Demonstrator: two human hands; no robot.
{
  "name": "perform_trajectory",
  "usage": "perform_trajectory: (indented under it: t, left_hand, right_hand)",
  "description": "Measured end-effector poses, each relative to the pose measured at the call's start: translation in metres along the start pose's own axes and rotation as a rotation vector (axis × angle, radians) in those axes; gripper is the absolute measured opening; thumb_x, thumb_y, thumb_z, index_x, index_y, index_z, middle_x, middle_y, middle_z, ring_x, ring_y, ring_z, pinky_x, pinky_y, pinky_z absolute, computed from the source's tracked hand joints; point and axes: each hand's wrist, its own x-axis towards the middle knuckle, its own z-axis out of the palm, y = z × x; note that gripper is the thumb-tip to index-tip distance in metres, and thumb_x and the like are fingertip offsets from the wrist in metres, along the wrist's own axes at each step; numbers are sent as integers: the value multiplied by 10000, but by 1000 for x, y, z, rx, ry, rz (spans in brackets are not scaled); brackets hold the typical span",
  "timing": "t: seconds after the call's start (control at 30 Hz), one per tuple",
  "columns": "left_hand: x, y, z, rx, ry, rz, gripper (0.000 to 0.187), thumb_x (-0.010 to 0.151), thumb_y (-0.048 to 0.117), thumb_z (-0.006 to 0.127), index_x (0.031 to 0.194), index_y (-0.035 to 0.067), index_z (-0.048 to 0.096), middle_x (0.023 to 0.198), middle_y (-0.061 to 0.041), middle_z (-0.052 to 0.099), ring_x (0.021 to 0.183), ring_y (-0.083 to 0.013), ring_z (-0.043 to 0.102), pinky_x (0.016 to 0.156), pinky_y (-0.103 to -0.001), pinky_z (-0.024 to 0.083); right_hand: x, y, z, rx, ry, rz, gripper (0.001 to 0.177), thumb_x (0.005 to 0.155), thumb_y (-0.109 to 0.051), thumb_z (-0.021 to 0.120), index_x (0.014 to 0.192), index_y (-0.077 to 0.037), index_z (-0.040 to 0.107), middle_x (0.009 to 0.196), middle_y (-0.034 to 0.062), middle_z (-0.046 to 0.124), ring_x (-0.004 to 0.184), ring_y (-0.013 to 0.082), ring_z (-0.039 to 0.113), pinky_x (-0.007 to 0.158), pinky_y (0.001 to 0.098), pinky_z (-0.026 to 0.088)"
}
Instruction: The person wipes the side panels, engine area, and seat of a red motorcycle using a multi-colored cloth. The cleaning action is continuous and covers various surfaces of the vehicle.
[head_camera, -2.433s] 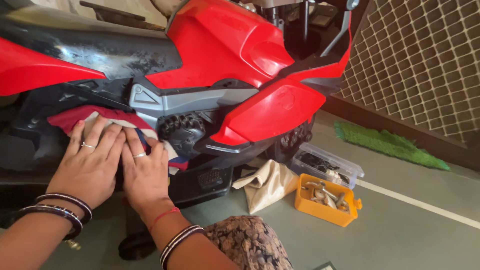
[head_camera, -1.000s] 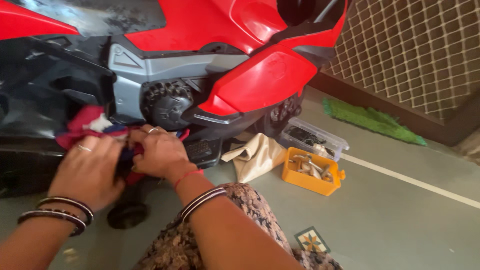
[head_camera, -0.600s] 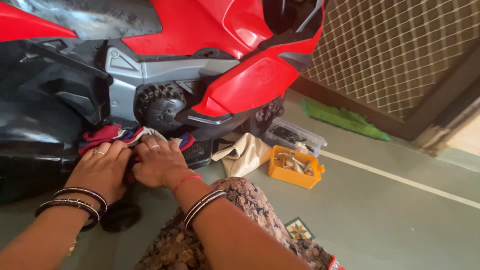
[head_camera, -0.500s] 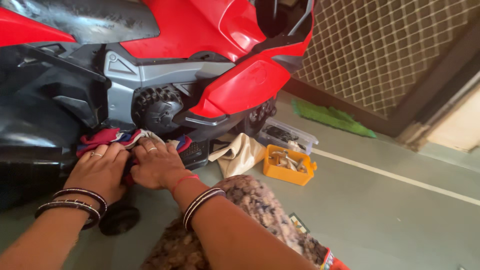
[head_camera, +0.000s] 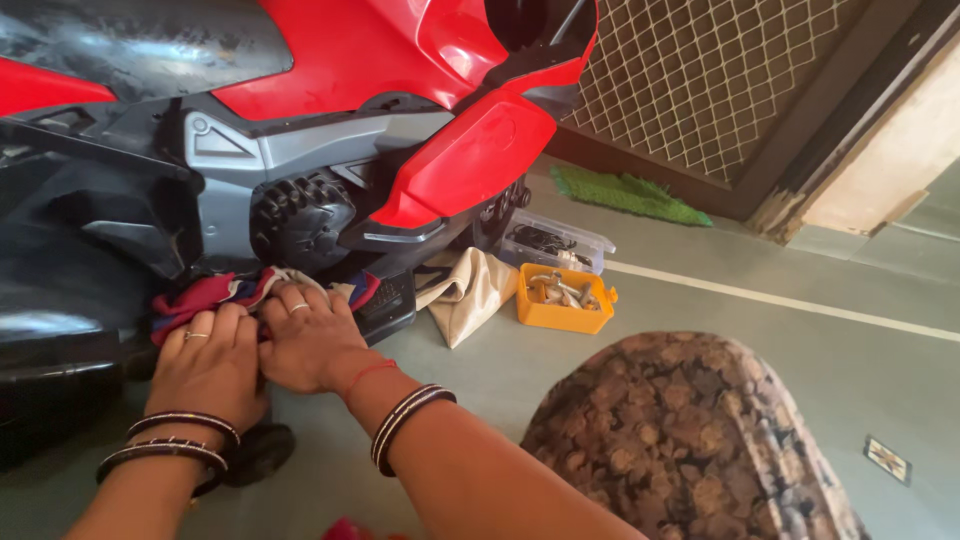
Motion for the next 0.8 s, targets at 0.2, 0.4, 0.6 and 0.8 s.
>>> perform_trajectory:
  t: [0.2, 0.4, 0.6, 0.8]
  left_hand:
    - [7, 14, -6, 131, -147, -69, 613, 670, 338, 790, 1204, 121, 583, 1215, -21, 552, 1194, -183, 537, 1062, -359, 421]
    - [15, 42, 2, 271, -188, -168, 798, 586, 450, 849, 1264, 127, 581, 1247, -30, 558, 1250, -220, 537, 1071, -381, 440]
    - [44, 102, 7, 249, -391, -320, 824, 682, 394, 878, 1340, 49, 522, 1333, -111, 502, 1329, -292, 487, 1065, -449, 462]
    - [59, 134, 9, 11, -214, -290, 810, 645, 198, 881, 1312, -39, 488, 1303, -198, 501, 1249, -386, 543, 1048, -433, 499]
  right_hand:
    - [-6, 7, -6, 5, 30, -43, 603, 893, -381, 474, 1416, -88, 534, 1567, 121, 421, 1486, 313, 327, 1209, 581, 166]
    - [-17, 47, -2, 78, 257, -240, 511, 881, -415, 533, 1337, -219, 655, 1461, 19, 577, 1425, 245, 468, 1168, 548, 327]
    - [-40, 110, -21, 47, 419, -403, 397, 936, -458, 551, 1232, -265, 732, 1419, -21, 652, 1328, 161, 594, 1109, 426, 448]
    - [-54, 137, -51, 123, 434, -267, 388, 814, -399, 610, 1154, -275, 752, 1254, -29, 691, 1198, 174, 635, 953, 458, 459]
